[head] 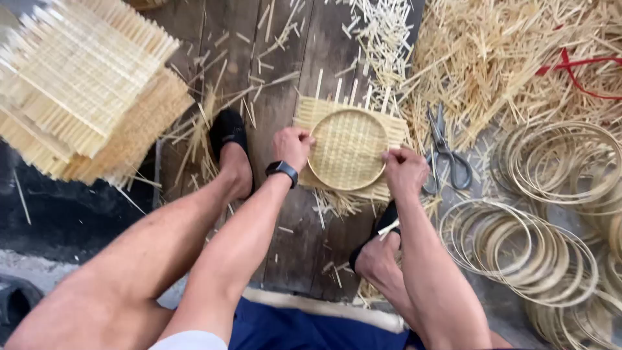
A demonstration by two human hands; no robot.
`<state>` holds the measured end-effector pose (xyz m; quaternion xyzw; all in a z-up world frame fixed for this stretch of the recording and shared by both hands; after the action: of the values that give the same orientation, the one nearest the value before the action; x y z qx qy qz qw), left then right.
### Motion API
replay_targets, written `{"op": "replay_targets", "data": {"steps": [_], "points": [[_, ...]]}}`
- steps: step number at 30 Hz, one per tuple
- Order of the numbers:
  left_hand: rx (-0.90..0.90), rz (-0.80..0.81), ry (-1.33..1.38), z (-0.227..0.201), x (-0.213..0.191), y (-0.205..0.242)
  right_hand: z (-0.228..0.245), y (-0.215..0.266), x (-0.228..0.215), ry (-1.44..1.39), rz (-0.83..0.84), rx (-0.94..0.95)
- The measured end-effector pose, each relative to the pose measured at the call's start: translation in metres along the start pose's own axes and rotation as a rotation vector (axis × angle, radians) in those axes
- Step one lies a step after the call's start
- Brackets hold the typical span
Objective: Assembling and weaving the bottom of a bamboo steamer basket using strips and a wooden mold.
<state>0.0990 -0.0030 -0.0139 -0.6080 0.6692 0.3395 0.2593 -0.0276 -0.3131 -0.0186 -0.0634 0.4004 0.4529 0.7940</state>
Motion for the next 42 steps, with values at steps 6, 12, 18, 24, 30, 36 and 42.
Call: {"op": "replay_targets", "data": {"steps": [6, 12, 18, 24, 30, 36, 42], "points": [[-0.097, -0.008, 0.107, 0.034, 0.014, -0.006, -0.006, -0.002, 0.004, -0.063, 0.015, 0.152], [-0.183, 0.054, 0.13, 0.046, 0.021, -0.009, -0.008, -0.001, 0.006, -0.086, -0.041, 0.095], [-0.172, 0.15, 0.226, 0.062, 0.039, -0.021, 0.004, 0.0, 0.001, -0.069, -0.087, -0.046], [-0.281, 0.211, 0.292, 0.074, 0.046, -0.025, -0.008, 0.0, 0.008, -0.156, -0.013, 0.163], [-0.259, 0.122, 0.255, 0.063, 0.036, -0.024, -0.013, -0.016, 0.012, -0.085, -0.007, 0.17], [-0.302, 0.213, 0.291, 0.063, 0.032, -0.014, -0.025, -0.005, 0.025, -0.409, 0.117, 0.223], [-0.266, 0.357, 0.523, 0.096, 0.074, -0.027, -0.047, -0.024, 0.036, -0.423, 0.245, 0.214]]}}
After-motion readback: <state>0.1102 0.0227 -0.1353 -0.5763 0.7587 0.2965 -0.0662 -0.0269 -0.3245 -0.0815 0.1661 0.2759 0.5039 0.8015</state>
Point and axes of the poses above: each hand's wrist, its own y-axis away from the middle knuckle, its own x-axis out of the palm, z = x × y, the point moved 10 cm from there along -y, towards the middle knuckle, and after that the axes turned 4 degrees about -y, right-handed, at the moved point
